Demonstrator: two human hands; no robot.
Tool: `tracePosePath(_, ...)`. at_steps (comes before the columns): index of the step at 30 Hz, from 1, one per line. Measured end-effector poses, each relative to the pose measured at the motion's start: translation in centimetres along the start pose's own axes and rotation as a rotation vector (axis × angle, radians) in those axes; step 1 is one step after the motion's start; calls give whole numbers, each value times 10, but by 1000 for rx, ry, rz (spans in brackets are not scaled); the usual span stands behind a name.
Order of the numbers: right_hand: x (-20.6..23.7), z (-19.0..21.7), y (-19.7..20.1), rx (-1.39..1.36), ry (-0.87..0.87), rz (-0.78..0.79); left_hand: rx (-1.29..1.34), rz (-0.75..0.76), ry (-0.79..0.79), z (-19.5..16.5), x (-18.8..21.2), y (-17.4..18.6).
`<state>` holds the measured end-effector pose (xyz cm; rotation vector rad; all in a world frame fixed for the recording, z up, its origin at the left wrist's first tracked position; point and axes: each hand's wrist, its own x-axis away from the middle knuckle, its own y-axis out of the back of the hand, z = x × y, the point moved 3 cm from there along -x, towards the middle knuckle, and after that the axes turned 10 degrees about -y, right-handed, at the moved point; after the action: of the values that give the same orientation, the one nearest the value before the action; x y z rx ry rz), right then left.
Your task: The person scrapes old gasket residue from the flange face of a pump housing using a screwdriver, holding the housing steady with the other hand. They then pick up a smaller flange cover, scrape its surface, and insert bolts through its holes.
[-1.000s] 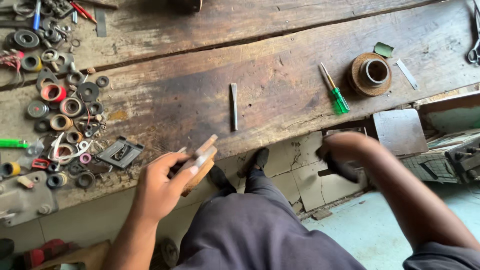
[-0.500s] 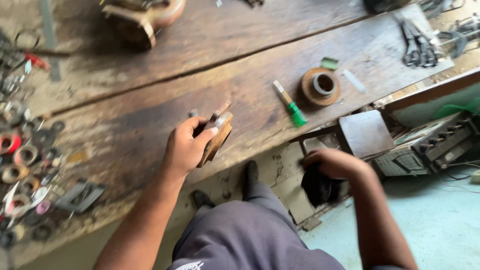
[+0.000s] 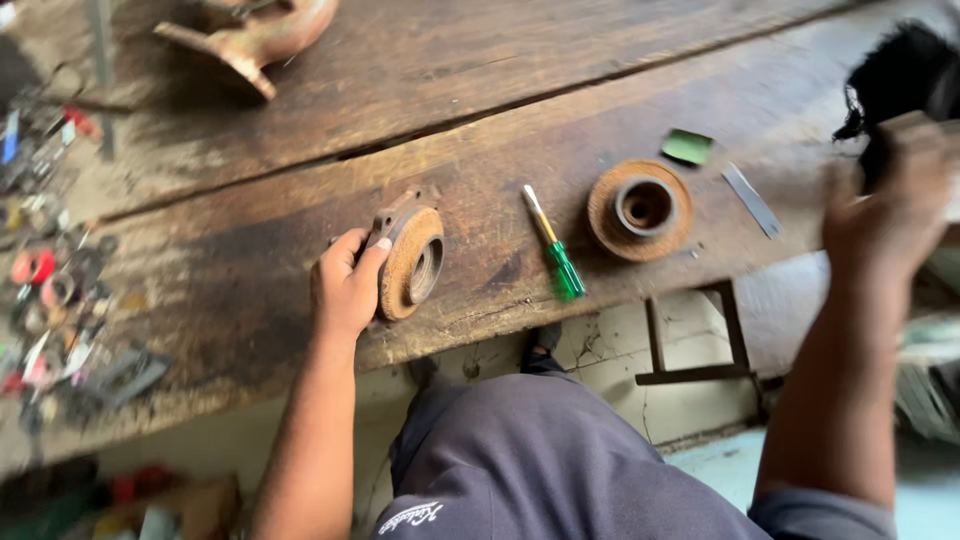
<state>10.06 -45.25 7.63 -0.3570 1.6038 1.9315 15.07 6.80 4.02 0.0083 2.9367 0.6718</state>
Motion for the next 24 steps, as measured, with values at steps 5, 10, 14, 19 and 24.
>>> tracePosePath(5,39,93,-69,-222,94,666,-175,-120,93,-15,11,-17)
tracePosePath(10,80,160,-70,-325,302,735,-281,-167,92,-22,17,-23)
tracePosePath(14,78,175,-71,-190,342,789,-280,-181,53,-29,17,-22)
tracePosePath(19,72,184,-77,-157,335,801,-241,-181,53,-32,15,-22)
tracePosePath(24,80,186,-79,-230,265,780,-233,-159,41,-23,17,-17)
